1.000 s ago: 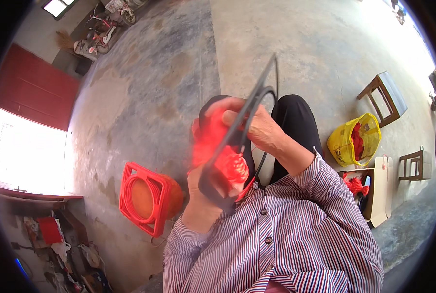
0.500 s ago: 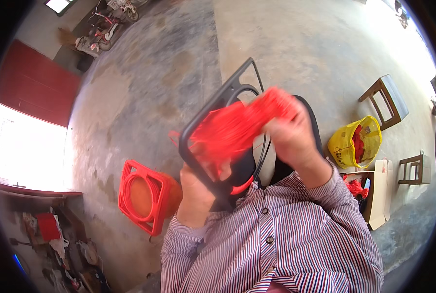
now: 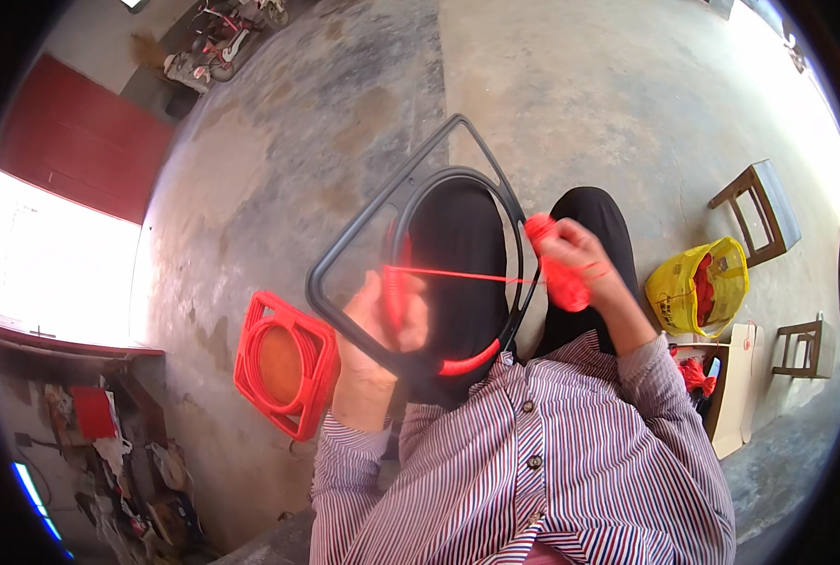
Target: The person wraps red string around a black plastic frame by hand, repeatedly looping the string through the center and around the edge. After wrapping the frame, they tie off the remaining bundle of string to the object.
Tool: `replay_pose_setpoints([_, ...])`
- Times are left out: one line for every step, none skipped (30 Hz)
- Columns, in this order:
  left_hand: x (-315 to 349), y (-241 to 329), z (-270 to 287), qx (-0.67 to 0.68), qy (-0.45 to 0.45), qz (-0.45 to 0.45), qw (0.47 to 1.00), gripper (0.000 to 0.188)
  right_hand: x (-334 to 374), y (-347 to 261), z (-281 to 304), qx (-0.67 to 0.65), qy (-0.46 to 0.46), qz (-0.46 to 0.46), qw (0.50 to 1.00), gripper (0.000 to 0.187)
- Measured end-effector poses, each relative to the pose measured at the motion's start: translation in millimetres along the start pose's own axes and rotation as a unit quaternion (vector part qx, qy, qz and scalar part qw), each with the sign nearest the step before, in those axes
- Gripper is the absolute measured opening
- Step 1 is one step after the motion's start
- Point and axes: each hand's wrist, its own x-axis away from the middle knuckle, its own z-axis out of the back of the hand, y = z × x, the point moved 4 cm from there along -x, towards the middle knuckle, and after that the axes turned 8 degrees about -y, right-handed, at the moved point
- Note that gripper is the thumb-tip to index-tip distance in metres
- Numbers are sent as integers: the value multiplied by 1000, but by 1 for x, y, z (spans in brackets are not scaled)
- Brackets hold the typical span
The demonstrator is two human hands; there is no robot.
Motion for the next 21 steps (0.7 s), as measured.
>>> replay_pose_setpoints([0, 1, -5, -2, -2, 1, 1000, 39, -2, 8, -11, 109, -25, -25, 993, 33])
replay_pose_setpoints([-1, 0, -11, -21, -1, 16, 1000, 44, -4, 11, -21, 196, -25, -5, 980, 37])
replay_pose_setpoints([-4, -2, -14, -39, -1, 32, 999, 50, -6, 13, -29, 281, -24, 15, 959, 41])
replay_pose_setpoints([-4, -1, -14, -39, -42, 38, 998, 51, -9, 7, -34, 364, -12, 57, 930, 44])
replay_pose_setpoints([-4, -1, -11, -41, -45, 40, 997, 51, -11, 3, -35, 363, -8, 58, 930, 44])
replay_pose_setpoints([-4, -1, -11, -27, -76, 40, 996, 52, -12, -2, -35, 346, -9, 53, 937, 45])
replay_pose_setpoints([-4, 0, -13, -11, -106, 39, 994, 52, -13, -5, -34, 330, -13, 48, 943, 46])
replay_pose_setpoints([-5, 1, -15, -30, -112, 39, 992, 54, -13, -7, -32, 307, -10, 71, 949, 40])
replay_pose_setpoints([-5, 2, -17, -31, -111, 39, 993, 54, -13, -11, -28, 306, -11, 71, 949, 40])
replay_pose_setpoints([-5, 4, -21, -32, -88, 47, 994, 54, -14, -18, -25, 219, 0, 88, 972, 36])
replay_pose_setpoints([-5, 5, -23, -32, -64, 57, 996, 55, -12, -27, -23, 129, 12, 102, 986, 31])
replay_pose_setpoints([-5, 3, -24, -31, -61, 59, 996, 55, -6, -39, -20, 47, 29, 95, 994, 25])
replay_pose_setpoints([-6, 4, -27, -23, -50, 53, 997, 55, -4, -47, -17, -19, 42, 100, 994, 27])
replay_pose_setpoints([-5, 4, -27, -15, -38, 48, 998, 55, -3, -50, -12, -34, 50, 106, 993, 28])
replay_pose_setpoints([-4, 4, -23, -17, -36, 48, 998, 55, -2, -50, -7, -49, 59, 112, 991, 29])
replay_pose_setpoints([-4, 4, -18, -19, -52, 40, 998, 54, -2, -45, -2, -33, 69, 103, 992, 30])
replay_pose_setpoints([-4, 2, -15, -20, -71, 34, 997, 53, -4, -36, 1, -33, 70, 104, 992, 30])
replay_pose_setpoints([-3, 0, -14, 13, -56, 38, 998, 52, -6, -23, 3, 19, 60, 96, 993, 28])
replay_pose_setpoints([-2, -2, -16, 13, -55, 39, 998, 52, -4, -18, -1, 70, 50, 86, 993, 27])
replay_pose_setpoints([-1, -2, -18, 22, -46, 37, 998, 52, -3, -13, -5, 116, 20, 56, 992, 25])
replay_pose_setpoints([-1, -3, -19, 31, -36, 36, 998, 51, -1, -8, -12, 202, 40, 44, 978, 28])
